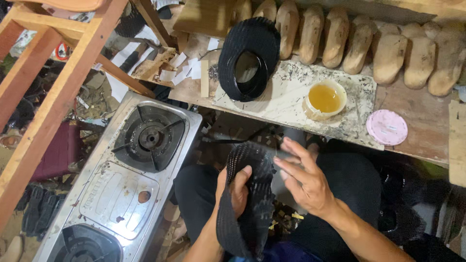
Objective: The person sits on the floor of a shoe workshop and applies glue by hand to a black fabric shoe upper, dipping their fingers into a cup of yellow adhesive and rubbing it along the edge of the shoe part, turning the part to coat different sections.
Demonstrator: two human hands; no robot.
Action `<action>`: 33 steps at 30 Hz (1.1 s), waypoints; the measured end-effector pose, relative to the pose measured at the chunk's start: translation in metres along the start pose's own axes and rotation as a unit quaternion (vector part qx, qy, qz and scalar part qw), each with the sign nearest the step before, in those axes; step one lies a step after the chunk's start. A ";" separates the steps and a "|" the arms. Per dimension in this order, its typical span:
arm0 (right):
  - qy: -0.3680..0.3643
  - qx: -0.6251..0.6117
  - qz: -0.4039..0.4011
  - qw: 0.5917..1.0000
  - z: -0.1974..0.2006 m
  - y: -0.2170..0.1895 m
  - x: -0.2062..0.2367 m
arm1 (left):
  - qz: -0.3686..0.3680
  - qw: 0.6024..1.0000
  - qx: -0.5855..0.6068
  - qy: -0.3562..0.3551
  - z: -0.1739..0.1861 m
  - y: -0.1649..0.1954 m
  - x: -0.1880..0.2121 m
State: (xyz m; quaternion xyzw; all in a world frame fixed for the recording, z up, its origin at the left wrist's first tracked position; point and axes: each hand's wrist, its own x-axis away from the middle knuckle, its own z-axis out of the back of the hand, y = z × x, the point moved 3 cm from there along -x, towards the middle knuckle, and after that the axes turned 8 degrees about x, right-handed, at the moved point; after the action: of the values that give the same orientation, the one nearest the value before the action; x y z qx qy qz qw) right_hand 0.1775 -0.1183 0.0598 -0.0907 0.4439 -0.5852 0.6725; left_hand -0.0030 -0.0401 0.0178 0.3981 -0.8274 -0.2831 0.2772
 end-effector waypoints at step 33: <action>-0.039 0.166 -0.065 0.983 0.058 0.053 -0.034 | 0.112 0.992 0.033 0.053 -0.017 0.010 0.007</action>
State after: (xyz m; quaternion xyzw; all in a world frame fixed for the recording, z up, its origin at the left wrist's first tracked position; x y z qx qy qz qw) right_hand 0.2582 -0.0962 0.0767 -0.0289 0.3073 -0.6892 0.6555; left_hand -0.0001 -0.0453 0.0379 0.3265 -0.8597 -0.2008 0.3376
